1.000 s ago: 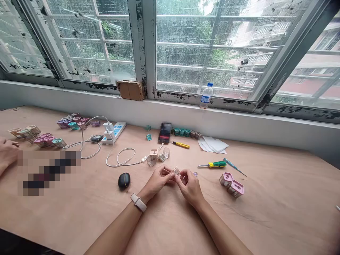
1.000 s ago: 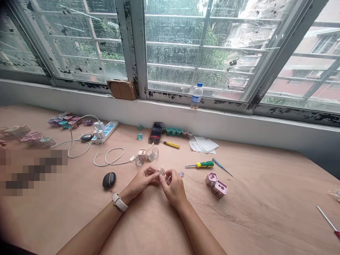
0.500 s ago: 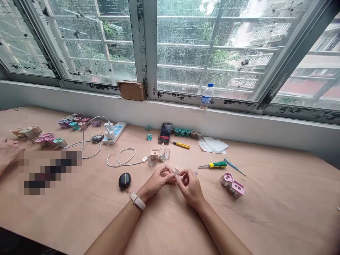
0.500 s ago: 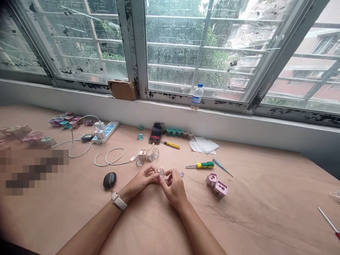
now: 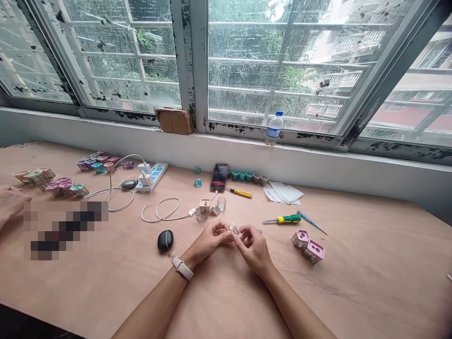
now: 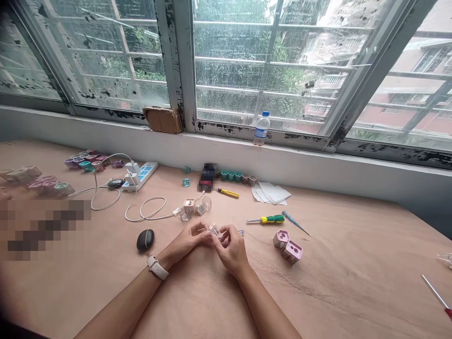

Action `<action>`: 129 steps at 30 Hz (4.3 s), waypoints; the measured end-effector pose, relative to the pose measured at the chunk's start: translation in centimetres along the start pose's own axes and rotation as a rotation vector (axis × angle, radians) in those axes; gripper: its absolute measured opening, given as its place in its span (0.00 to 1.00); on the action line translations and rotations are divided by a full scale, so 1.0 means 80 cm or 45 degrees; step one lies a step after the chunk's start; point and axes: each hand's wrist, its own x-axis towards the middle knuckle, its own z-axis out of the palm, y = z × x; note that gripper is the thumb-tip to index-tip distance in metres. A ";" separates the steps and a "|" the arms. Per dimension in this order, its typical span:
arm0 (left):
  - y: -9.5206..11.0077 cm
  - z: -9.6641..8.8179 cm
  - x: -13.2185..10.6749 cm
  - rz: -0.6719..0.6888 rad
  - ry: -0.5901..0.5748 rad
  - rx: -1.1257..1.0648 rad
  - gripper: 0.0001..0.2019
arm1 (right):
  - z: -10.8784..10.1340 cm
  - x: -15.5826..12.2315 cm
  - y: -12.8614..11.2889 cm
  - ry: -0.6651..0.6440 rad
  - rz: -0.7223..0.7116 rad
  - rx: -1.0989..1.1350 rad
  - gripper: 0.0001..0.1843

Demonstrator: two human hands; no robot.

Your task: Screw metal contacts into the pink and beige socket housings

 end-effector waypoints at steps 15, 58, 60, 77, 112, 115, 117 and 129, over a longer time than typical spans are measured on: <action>-0.008 -0.006 0.002 0.102 0.017 0.208 0.23 | 0.001 0.003 -0.002 -0.008 0.062 0.127 0.16; -0.009 -0.002 0.003 0.049 0.073 0.072 0.22 | -0.001 0.001 -0.007 -0.111 0.011 0.203 0.14; -0.009 -0.002 0.003 0.044 0.074 0.055 0.22 | -0.002 0.002 -0.007 -0.119 0.036 0.216 0.15; -0.007 0.005 0.003 0.028 0.104 0.090 0.22 | 0.000 0.002 -0.007 -0.219 0.009 0.116 0.16; -0.013 -0.007 0.003 0.024 -0.016 0.311 0.27 | -0.001 0.005 -0.001 -0.192 0.023 0.202 0.15; -0.010 -0.006 0.002 0.074 0.072 0.398 0.25 | 0.001 0.005 0.001 -0.169 0.026 0.172 0.16; -0.005 -0.005 0.000 0.154 0.183 0.516 0.21 | 0.001 0.005 0.001 -0.161 0.028 0.160 0.16; -0.011 -0.031 0.006 0.587 1.221 1.333 0.15 | 0.002 0.003 0.004 -0.074 -0.067 0.014 0.16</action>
